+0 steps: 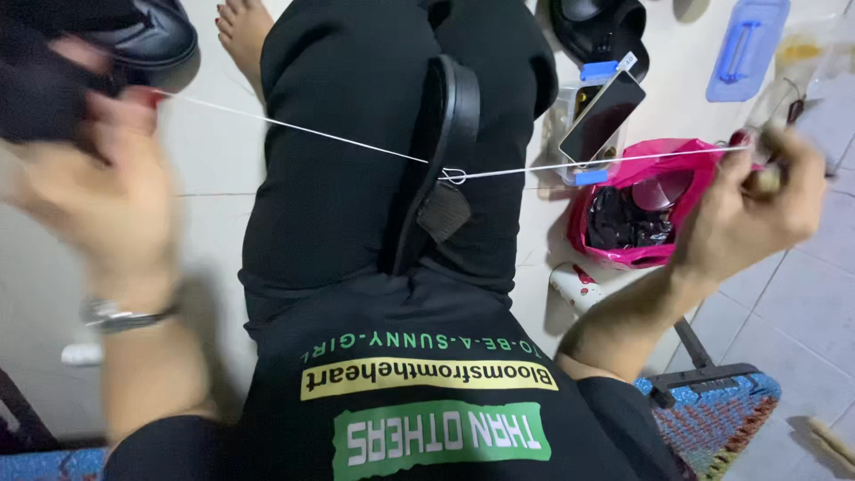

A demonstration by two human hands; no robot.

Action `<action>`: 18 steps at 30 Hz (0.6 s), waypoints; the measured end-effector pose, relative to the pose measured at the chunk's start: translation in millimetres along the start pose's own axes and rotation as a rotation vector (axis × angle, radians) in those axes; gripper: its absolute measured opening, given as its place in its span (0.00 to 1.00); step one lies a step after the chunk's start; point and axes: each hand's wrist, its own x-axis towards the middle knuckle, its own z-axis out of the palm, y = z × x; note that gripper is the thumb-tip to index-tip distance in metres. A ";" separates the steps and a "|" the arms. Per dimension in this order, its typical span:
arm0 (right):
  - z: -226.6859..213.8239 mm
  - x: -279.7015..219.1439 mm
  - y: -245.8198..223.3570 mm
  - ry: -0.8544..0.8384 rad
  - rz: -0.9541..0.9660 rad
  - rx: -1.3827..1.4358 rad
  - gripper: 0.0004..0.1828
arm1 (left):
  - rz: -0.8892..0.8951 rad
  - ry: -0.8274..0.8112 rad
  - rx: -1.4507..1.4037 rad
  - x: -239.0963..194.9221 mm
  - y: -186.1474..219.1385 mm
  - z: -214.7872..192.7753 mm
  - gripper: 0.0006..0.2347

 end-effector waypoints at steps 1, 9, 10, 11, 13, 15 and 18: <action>-4.6 -2.7 10.6 -0.154 0.012 -0.024 0.12 | 0.020 -0.114 -0.335 26.5 -5.2 -22.9 0.25; 35.6 -8.4 -99.7 -1.004 -0.003 0.785 0.41 | 0.471 -0.360 -1.140 64.4 92.3 -73.8 0.19; 35.7 -10.2 -103.6 -0.898 0.022 0.808 0.20 | 0.354 -0.470 -1.081 58.5 93.3 -74.6 0.22; 34.1 -13.2 -107.8 -0.787 0.055 0.825 0.05 | 0.244 -0.581 -1.019 53.0 94.2 -75.0 0.25; 42.5 -24.4 -104.7 -0.734 0.233 0.944 0.05 | 0.254 -0.864 -1.213 64.6 88.3 -87.1 0.16; 55.8 -38.7 -103.3 -0.662 0.408 1.064 0.05 | 0.263 -1.161 -1.383 73.4 92.9 -91.2 0.07; 72.5 -42.1 -115.9 -0.638 0.863 1.404 0.06 | 0.326 -0.810 -1.238 72.1 106.7 -86.7 0.15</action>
